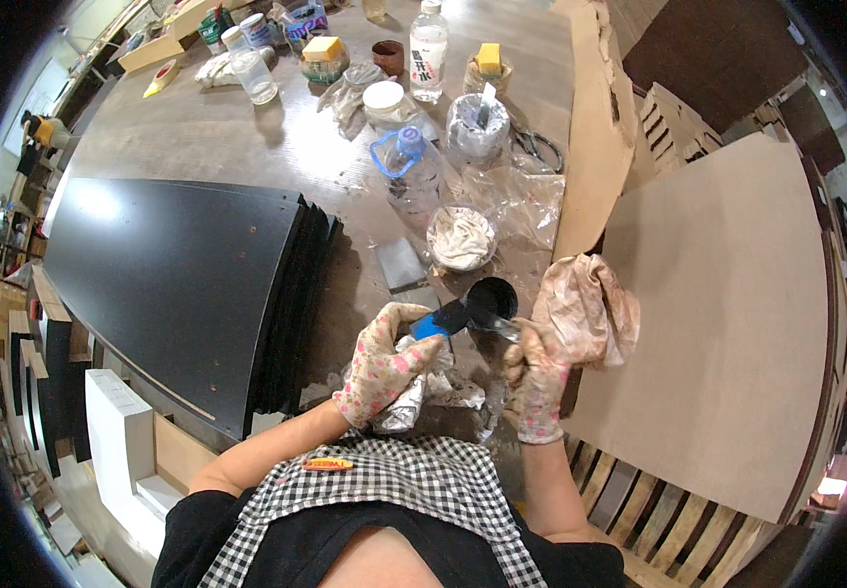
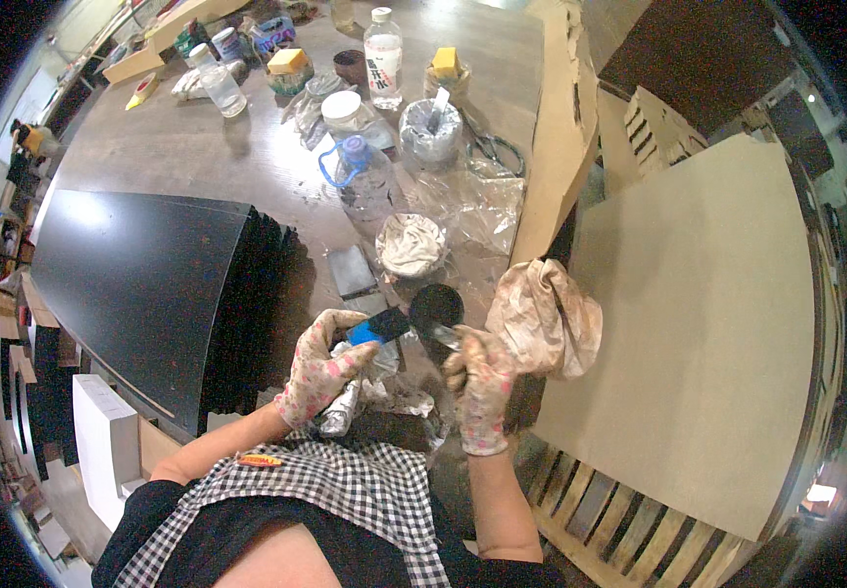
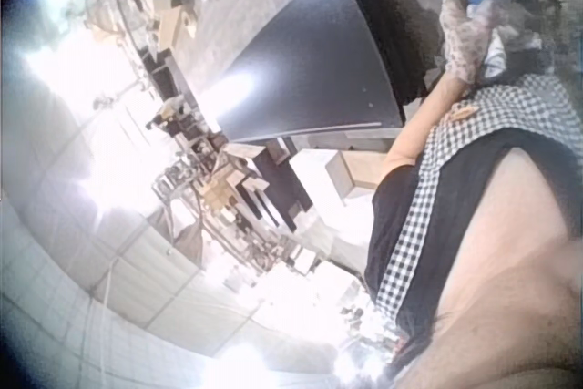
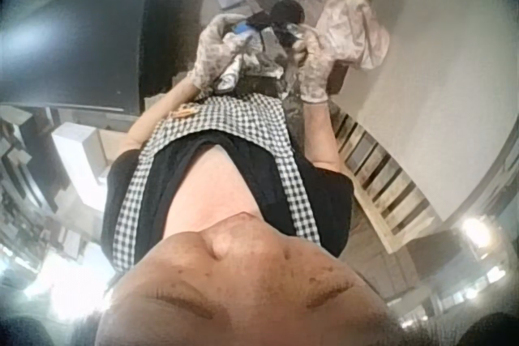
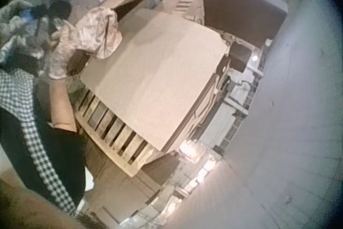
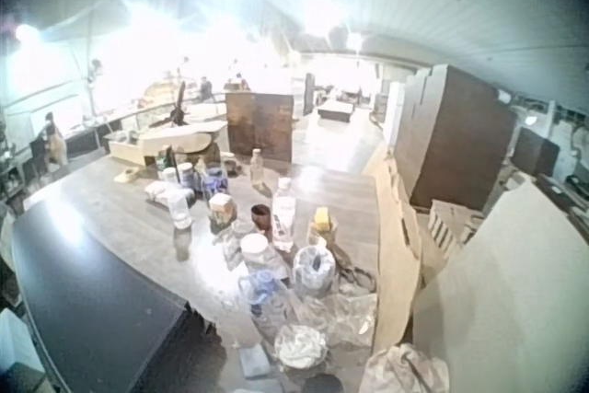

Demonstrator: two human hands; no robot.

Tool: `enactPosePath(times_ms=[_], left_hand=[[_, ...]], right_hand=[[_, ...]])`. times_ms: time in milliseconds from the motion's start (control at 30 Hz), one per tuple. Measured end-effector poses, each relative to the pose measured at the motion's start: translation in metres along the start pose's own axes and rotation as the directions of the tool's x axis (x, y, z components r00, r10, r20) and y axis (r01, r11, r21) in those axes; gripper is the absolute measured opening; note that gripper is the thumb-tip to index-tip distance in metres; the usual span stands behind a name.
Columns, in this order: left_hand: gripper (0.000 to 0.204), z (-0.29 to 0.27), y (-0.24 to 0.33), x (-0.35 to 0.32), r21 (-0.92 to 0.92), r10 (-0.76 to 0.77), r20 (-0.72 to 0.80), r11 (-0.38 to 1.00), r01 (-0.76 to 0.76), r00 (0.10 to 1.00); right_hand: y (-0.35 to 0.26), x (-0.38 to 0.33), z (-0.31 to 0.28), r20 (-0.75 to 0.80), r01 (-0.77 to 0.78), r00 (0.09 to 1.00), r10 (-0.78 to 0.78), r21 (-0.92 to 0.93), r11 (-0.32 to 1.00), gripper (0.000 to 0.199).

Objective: The person wipes the edges and surfaces of stacked black wooden panels with a cloth, then applies a dark liquid finish to the edges using a small brush. The person continues wiping and handling the panels, then hands one panel to a coworker.

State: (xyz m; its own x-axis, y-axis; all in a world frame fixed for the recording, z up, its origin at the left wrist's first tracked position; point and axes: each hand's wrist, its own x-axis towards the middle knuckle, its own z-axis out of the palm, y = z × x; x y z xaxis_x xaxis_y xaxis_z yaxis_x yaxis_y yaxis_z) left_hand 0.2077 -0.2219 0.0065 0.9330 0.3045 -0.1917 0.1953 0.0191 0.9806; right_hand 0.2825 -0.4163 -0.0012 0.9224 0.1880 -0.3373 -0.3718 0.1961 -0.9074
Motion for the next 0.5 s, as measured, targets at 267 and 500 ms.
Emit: enactPosePath(times_ms=[267, 500], left_hand=[[0.036, 0.001, -0.006, -0.006, -0.304, -0.13, 0.003, 0.944, 0.125, 0.991], [0.035, 0.0, -0.011, -0.007, -0.001, 0.076, -0.057, 0.997, -0.076, 0.995]], right_hand=[[0.019, 0.004, 0.012, -0.085, 0.061, 0.995, -0.06, 0.006, 0.998, 0.024], [0.041, 0.009, 0.009, -0.179, -0.037, 0.982, 0.061, 0.134, 0.99, 0.025]])
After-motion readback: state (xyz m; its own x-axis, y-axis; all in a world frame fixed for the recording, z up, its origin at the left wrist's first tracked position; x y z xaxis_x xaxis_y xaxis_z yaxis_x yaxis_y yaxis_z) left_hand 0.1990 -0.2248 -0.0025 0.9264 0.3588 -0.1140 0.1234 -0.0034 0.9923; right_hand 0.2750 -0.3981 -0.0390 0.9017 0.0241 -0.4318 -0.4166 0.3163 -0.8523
